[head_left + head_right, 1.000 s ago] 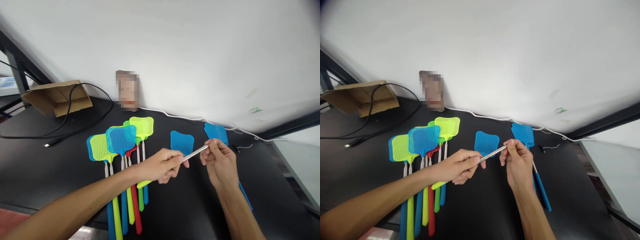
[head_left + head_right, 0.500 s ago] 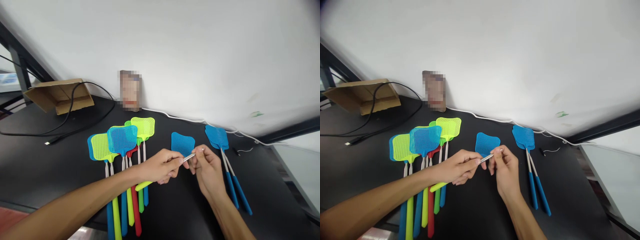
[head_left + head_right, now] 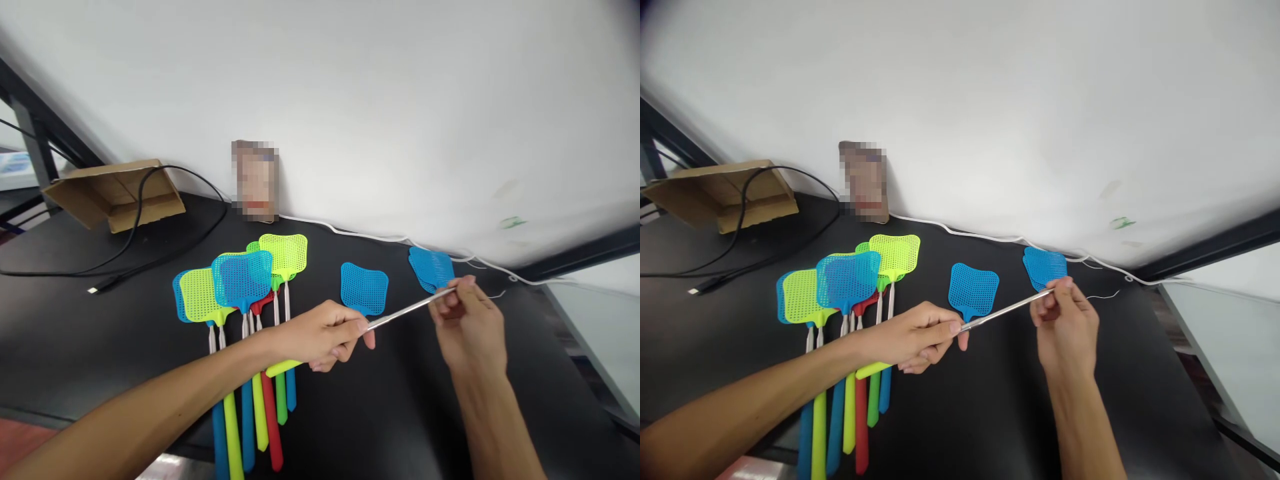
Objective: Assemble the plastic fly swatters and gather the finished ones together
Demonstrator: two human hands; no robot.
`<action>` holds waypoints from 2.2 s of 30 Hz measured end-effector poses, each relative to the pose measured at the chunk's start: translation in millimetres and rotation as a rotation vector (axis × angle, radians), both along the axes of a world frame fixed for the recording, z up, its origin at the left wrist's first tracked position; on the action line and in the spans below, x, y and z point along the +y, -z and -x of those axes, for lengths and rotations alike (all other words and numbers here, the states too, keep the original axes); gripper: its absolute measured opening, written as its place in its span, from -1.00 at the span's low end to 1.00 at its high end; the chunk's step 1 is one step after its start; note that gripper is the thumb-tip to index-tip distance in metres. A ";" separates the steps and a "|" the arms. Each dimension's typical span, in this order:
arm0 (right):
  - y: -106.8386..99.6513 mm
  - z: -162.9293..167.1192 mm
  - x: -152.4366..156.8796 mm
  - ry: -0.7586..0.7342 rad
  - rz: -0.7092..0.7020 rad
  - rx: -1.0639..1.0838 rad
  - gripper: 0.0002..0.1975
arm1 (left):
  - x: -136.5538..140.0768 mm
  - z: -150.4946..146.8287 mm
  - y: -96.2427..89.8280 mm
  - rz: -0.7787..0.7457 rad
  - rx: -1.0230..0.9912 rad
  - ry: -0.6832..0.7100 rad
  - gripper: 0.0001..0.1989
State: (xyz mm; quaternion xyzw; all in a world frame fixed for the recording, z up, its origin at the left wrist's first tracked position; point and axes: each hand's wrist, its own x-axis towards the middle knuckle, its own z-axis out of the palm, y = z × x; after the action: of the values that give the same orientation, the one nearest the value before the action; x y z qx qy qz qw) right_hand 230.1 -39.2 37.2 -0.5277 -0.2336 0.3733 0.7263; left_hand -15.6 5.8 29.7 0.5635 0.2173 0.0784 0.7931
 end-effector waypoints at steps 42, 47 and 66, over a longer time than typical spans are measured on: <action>35.6 63.6 -14.7 -0.433 0.072 -0.402 -0.67 | -4.3 -4.6 7.5 -0.013 -0.065 -0.182 -0.59; 29.4 46.4 -3.7 -0.232 0.171 -0.735 -0.62 | 3.8 -5.4 9.6 0.046 -0.111 -0.434 -0.65; 38.2 14.9 10.9 -0.401 0.320 -0.843 -0.58 | 3.5 -4.4 11.4 -0.050 -0.045 -0.483 -0.65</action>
State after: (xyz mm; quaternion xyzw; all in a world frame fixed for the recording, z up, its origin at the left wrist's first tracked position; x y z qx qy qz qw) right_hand 215.2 -28.3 -1.0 -0.6824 -0.5439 0.2906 0.3924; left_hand -11.1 9.3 18.4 0.5129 0.3258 0.2837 0.7418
